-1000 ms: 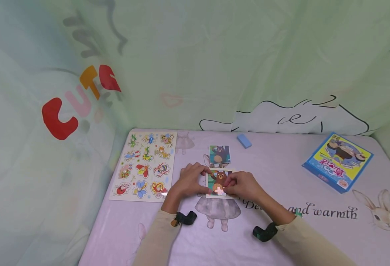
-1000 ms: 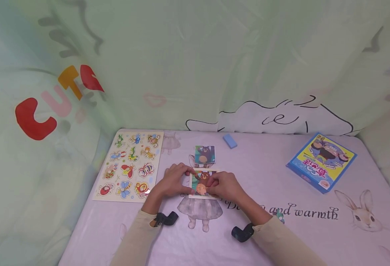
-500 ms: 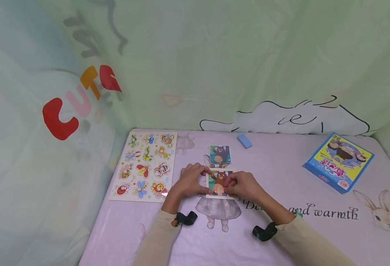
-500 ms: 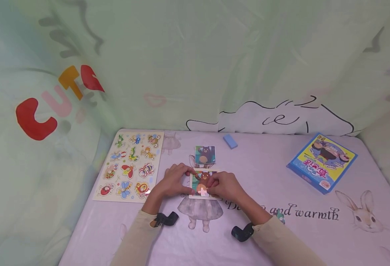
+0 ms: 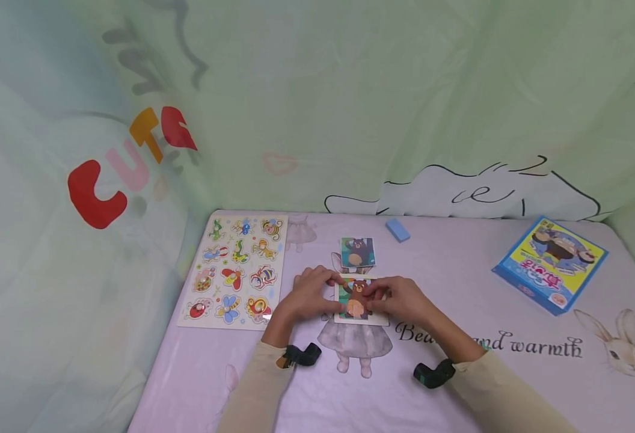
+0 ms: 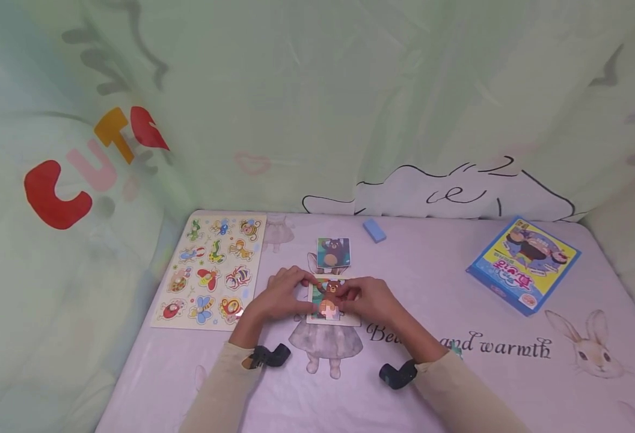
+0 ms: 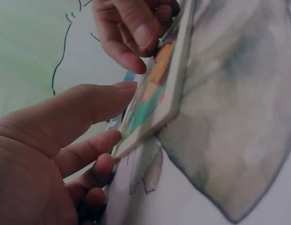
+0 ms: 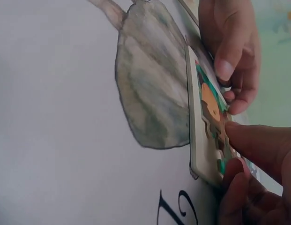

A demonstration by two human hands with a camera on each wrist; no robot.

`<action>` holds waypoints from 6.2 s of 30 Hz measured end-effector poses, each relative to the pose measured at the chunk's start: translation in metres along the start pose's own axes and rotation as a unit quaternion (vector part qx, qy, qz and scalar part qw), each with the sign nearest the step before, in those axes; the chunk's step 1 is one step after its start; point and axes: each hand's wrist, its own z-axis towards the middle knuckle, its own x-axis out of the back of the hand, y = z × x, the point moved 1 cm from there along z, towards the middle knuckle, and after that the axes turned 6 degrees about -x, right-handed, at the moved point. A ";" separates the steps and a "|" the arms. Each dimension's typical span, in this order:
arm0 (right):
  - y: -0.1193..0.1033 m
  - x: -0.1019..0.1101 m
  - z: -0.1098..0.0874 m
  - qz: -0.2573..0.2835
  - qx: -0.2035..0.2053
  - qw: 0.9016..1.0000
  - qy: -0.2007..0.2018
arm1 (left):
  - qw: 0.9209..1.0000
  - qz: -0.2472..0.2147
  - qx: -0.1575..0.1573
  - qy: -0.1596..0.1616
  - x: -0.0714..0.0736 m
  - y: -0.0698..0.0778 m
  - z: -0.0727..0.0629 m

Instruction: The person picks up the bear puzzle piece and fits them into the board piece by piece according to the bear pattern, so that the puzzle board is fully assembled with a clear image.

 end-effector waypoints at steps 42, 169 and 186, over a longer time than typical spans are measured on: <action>-0.001 -0.004 0.000 -0.021 0.023 0.999 -0.007 | 0.996 0.007 0.055 0.073 -0.017 0.016 0.004; -0.005 0.002 -0.004 -0.047 0.037 0.998 -0.030 | 0.995 0.050 0.053 0.061 -0.017 0.019 0.003; 0.015 0.038 -0.038 -0.018 0.030 0.994 -0.102 | 0.996 0.040 0.057 0.063 -0.018 0.019 0.002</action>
